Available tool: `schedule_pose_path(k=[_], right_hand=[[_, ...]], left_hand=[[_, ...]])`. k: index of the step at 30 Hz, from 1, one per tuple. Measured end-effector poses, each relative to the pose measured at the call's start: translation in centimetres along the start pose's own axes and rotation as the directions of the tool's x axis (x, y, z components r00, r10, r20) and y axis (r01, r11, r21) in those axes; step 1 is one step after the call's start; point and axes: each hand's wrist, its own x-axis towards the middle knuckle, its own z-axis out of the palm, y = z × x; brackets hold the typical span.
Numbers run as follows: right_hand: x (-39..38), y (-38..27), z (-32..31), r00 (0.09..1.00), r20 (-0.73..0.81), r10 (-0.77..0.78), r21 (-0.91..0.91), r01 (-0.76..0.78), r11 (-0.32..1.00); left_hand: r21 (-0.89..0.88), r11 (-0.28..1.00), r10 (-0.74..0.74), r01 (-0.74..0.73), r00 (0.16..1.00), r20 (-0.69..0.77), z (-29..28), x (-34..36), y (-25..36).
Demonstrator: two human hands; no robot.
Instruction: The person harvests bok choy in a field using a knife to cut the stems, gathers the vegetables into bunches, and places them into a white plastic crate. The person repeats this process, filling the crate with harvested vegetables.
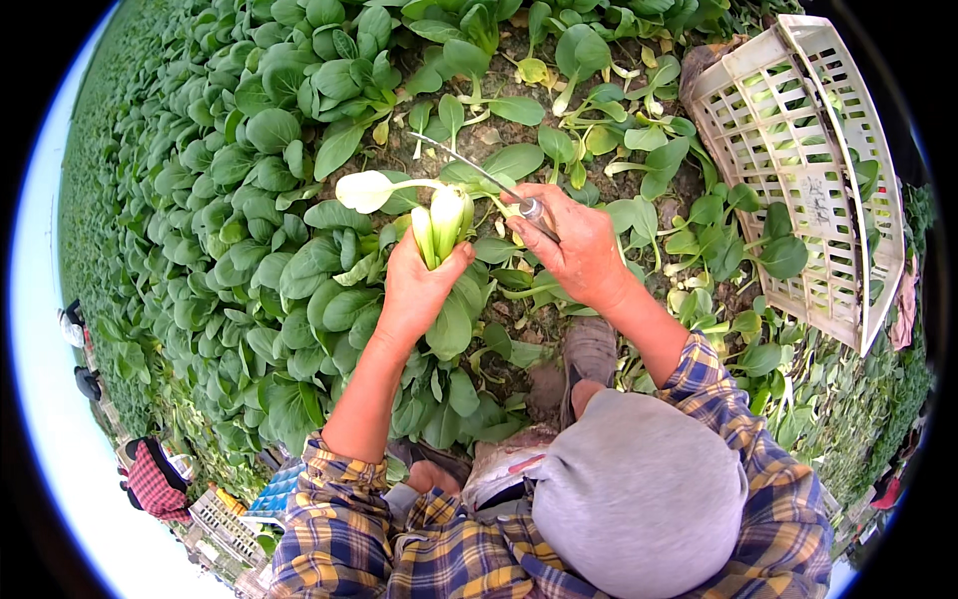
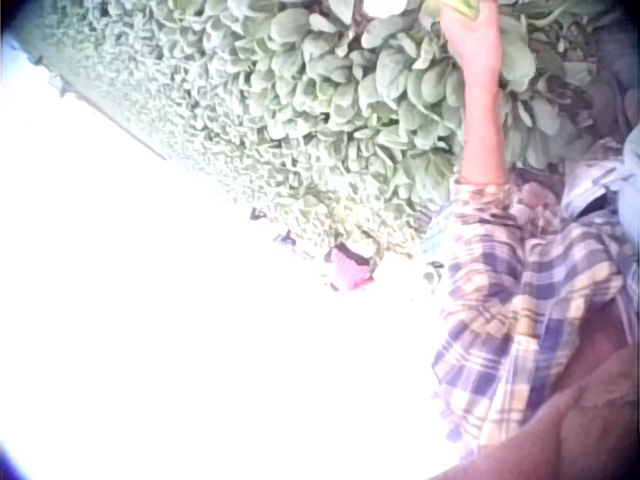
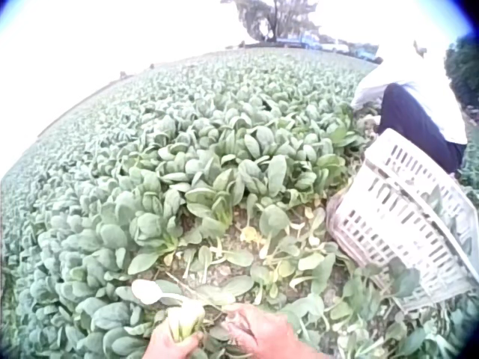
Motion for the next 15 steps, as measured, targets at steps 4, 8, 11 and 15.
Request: schedule_pose_path(k=[4, 8, 11, 15], right_hand=[[0.1, 0.8, -0.7, 0.984, 0.090, -0.154, -0.242, 0.172, 0.955], [0.0, 1.0, 0.0, 0.978, 0.120, -0.170, -0.257, 0.196, 0.946], [-0.2, 0.8, 0.3, 0.983, 0.125, -0.132, -0.236, 0.159, 0.959], [-0.5, 1.3, 0.6, 0.985, 0.109, -0.132, -0.200, 0.152, 0.968]], left_hand=[[0.229, 0.969, 0.098, -0.092, 0.995, -0.013, -0.3, -0.1, -0.6], [0.201, 0.973, 0.115, -0.116, 0.993, 0.021, 0.5, -0.4, 0.0], [0.164, 0.979, 0.120, -0.118, 0.993, -0.002, 1.2, -0.7, -0.1], [0.035, 0.996, 0.085, -0.085, 0.996, -0.003, 1.5, -0.9, -0.3]])
